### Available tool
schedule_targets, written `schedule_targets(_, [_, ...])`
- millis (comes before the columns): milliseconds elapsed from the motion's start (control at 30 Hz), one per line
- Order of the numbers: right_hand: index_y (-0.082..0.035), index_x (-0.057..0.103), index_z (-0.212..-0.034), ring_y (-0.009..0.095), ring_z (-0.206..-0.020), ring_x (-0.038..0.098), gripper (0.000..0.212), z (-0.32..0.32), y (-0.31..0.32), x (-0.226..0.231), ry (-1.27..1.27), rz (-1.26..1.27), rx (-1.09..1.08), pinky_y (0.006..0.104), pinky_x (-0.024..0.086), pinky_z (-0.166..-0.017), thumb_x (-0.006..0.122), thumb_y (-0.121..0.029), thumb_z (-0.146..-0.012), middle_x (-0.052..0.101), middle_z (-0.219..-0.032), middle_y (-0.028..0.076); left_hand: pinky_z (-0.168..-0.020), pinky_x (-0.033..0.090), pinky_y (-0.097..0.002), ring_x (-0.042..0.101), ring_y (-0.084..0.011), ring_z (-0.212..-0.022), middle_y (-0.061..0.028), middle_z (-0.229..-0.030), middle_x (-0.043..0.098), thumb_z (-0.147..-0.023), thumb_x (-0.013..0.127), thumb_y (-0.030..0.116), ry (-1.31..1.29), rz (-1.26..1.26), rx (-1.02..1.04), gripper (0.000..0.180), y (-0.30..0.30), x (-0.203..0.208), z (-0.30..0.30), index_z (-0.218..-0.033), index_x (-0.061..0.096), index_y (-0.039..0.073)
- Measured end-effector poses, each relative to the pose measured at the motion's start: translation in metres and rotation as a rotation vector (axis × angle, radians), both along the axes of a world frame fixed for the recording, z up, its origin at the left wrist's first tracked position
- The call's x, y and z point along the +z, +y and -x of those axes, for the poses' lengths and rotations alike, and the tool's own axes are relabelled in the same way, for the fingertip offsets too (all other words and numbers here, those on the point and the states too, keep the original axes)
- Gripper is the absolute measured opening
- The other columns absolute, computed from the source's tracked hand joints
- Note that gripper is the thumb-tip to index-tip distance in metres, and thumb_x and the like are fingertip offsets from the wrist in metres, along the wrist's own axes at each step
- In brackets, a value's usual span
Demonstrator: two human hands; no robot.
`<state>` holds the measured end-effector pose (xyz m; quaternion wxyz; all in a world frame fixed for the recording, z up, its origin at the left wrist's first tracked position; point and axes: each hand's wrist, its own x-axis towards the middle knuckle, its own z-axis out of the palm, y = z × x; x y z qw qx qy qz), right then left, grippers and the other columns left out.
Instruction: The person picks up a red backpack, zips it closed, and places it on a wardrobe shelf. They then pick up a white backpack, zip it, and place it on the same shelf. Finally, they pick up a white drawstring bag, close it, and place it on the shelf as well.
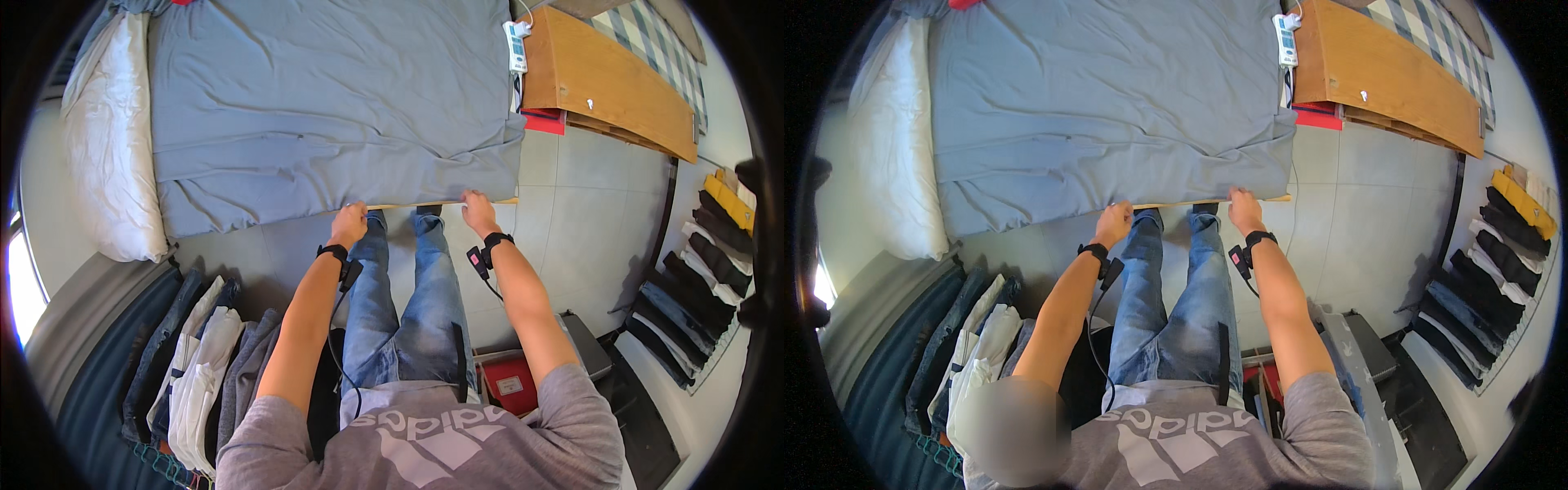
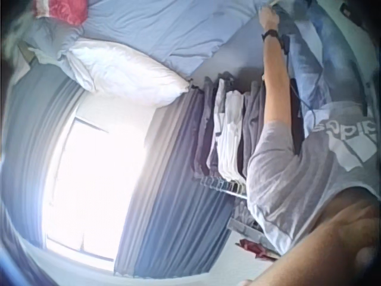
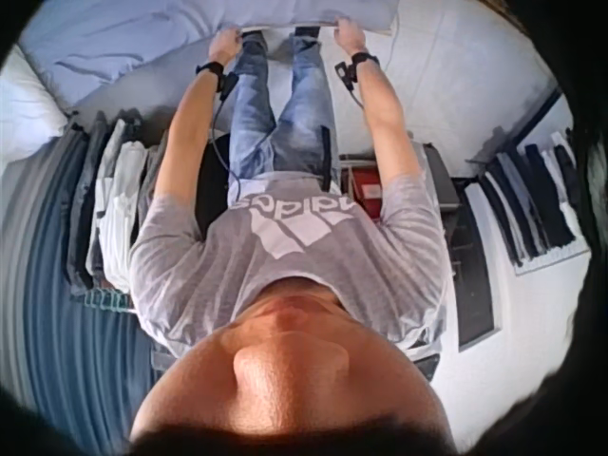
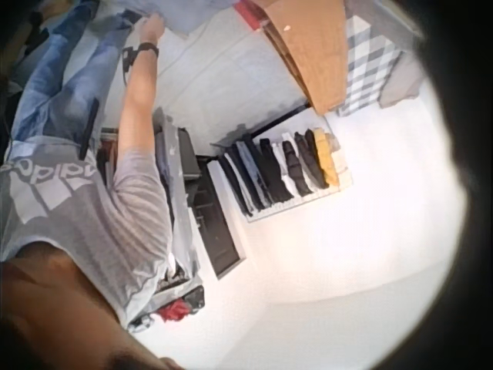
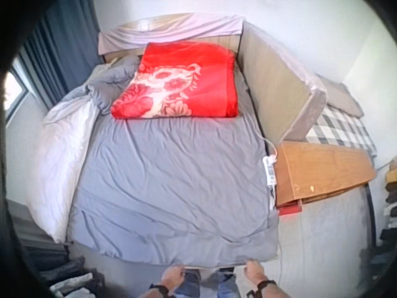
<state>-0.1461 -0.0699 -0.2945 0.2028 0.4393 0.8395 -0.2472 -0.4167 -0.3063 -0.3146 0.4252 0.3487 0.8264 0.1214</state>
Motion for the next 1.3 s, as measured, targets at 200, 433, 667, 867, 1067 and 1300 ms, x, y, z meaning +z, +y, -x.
schedule_targets(200, [-0.007, 0.055, -0.114, 0.033, -0.112, 0.058, 0.033, -0.033, 0.038, -0.025, -0.059, -0.216, 0.330, 0.0427, 0.053, -0.089, 0.067, -0.008, -0.083, 0.059, -0.114, 0.009, -0.094, 0.048, -0.0452, 0.058, -0.0319, -0.114, -0.0106, -0.115, 0.063, -0.081, 0.074, 0.011, 0.145, -0.172, -0.248, 0.038, 0.068, -0.009, -0.057, -0.115, 0.059, 0.009])
schedule_targets(433, [-0.007, 0.060, -0.102, 0.030, -0.105, 0.061, 0.016, -0.059, 0.072, -0.058, 0.102, -0.209, 0.553, 0.0404, 0.054, -0.086, 0.056, -0.009, -0.087, 0.063, -0.104, 0.010, -0.088, 0.050, -0.0419, 0.061, -0.0291, -0.108, -0.0087, -0.108, 0.066, -0.078, 0.066, 0.004, 0.201, -0.249, -0.365, 0.031, 0.123, -0.039, -0.110, -0.109, 0.063, 0.007])
schedule_targets(667, [-0.005, 0.063, -0.098, 0.033, -0.101, 0.063, 0.014, -0.096, 0.094, -0.060, 0.208, 0.025, 0.471, 0.0430, 0.054, -0.085, 0.057, -0.006, -0.086, 0.066, -0.097, 0.013, -0.081, 0.051, -0.0426, 0.061, -0.0302, -0.096, -0.0076, -0.088, 0.062, -0.076, 0.071, 0.007, 0.071, -0.428, -0.372, 0.011, 0.116, -0.052, -0.117, -0.084, 0.063, 0.008])
schedule_targets(867, [-0.006, 0.065, -0.092, 0.034, -0.089, 0.066, 0.014, -0.098, 0.087, -0.052, 0.170, 0.166, 0.334, 0.0470, 0.054, -0.076, 0.065, -0.020, -0.091, 0.067, -0.088, 0.014, -0.088, 0.048, -0.0408, 0.064, -0.0257, -0.101, -0.0050, -0.098, 0.069, -0.077, 0.065, 0.006, 0.212, -0.266, -0.433, 0.012, 0.128, -0.049, -0.146, -0.088, 0.068, 0.012])
schedule_targets(1067, [-0.003, 0.058, -0.098, 0.039, -0.080, 0.063, 0.024, -0.012, 0.181, -0.041, 0.661, -0.527, -0.055, 0.0506, 0.050, -0.070, 0.068, -0.023, -0.090, 0.066, -0.090, 0.017, -0.090, 0.047, -0.0429, 0.063, -0.0257, -0.106, -0.0055, -0.104, 0.071, -0.085, 0.066, 0.015, 0.183, -0.137, -0.479, 0.012, 0.130, -0.028, -0.134, -0.096, 0.068, 0.011])
schedule_targets(1300, [-0.002, 0.061, -0.106, 0.046, -0.097, 0.066, 0.028, 0.044, 0.254, -0.068, 0.260, -0.215, -0.320, 0.0550, 0.054, -0.082, 0.065, -0.026, -0.093, 0.069, -0.102, 0.025, -0.089, 0.047, -0.0482, 0.062, -0.0306, -0.106, -0.0084, -0.104, 0.069, -0.089, 0.063, 0.018, 0.101, -0.109, -0.275, 0.011, 0.118, -0.024, -0.138, -0.097, 0.065, 0.010])
